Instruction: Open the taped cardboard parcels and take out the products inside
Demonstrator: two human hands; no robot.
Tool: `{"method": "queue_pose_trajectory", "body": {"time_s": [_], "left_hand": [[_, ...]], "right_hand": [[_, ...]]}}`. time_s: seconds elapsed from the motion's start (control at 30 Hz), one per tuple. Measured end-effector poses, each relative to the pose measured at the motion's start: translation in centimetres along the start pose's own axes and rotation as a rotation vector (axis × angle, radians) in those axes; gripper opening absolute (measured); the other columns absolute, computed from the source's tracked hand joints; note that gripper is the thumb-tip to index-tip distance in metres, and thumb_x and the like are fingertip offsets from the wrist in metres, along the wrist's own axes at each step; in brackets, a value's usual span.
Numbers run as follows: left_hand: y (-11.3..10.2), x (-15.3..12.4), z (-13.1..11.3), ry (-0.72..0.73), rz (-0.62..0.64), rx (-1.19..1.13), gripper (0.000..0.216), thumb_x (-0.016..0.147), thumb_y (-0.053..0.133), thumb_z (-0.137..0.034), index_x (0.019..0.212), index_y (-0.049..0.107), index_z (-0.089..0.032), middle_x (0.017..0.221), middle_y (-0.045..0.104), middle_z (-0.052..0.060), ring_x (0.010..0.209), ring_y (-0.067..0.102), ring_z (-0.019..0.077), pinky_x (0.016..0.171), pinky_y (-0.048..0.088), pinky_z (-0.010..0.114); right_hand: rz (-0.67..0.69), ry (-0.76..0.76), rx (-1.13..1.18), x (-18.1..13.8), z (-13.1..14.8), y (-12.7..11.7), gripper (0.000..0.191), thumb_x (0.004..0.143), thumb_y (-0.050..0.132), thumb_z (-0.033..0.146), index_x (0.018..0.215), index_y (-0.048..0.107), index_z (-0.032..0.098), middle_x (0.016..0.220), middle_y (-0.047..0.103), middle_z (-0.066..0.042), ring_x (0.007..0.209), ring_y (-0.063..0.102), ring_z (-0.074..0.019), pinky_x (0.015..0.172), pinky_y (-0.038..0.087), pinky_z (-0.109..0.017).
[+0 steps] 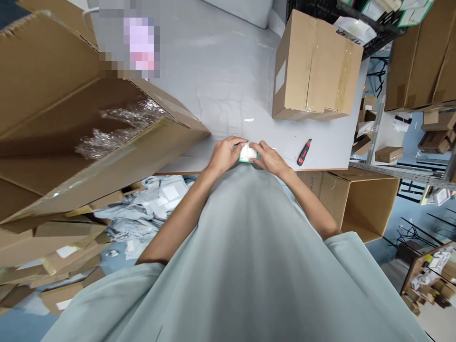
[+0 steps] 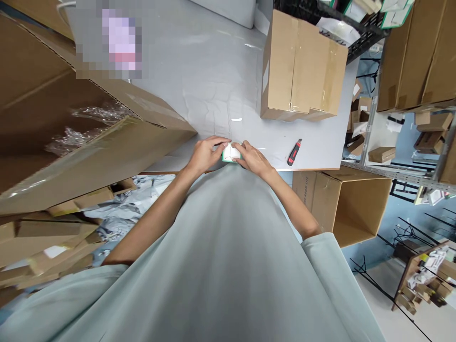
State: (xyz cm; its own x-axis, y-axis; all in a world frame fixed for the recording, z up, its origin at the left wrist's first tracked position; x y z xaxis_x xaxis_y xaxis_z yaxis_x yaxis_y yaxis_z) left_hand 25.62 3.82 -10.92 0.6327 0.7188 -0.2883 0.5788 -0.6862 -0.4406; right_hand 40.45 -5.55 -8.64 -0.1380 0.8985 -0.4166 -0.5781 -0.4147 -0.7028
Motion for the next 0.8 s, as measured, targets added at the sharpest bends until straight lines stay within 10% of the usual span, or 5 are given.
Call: {"method": "queue_pose_trajectory", "body": {"time_s": [0.4,0.8], "left_hand": [[0.2,-0.7,-0.8,0.005,0.009,0.013,0.042,0.108,0.052,-0.038,0.128,0.085,-0.021,0.136,0.084,0.010,0.127,0.076,0.0304,0.113,0.058,0.042],[0.6,-0.1,-0.9,0.009,0.050,0.021,0.043,0.102,0.055,-0.035,0.131,0.085,-0.025,0.138,0.084,0.008,0.118,0.078,0.0307,0.104,0.060,0.040]], "right_hand": [[-0.006,0.022,0.000,-0.6,0.2,0.2,0.036,0.113,0.067,0.033,0.148,0.063,0.026,0.130,0.063,-0.008,0.103,0.069,-0.0218,0.099,0.056,-0.034],[-0.292,0.384,0.335,0.9,-3.2,0.0,0.030,0.103,0.067,0.035,0.129,0.071,0.022,0.105,0.071,-0.003,0.091,0.070,-0.0207,0.099,0.059,-0.037]]}}
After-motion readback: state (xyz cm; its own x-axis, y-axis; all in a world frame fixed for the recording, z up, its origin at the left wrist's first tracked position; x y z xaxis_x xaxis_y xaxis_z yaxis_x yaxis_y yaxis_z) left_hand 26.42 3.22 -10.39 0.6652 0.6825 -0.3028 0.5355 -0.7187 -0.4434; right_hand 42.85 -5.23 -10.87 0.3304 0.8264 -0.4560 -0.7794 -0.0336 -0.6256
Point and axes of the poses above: each hand's wrist, its own x-axis towards the middle knuckle, its own y-axis out of the palm, z = x × y, the point moved 7 cm from there along x, towards the middle knuckle
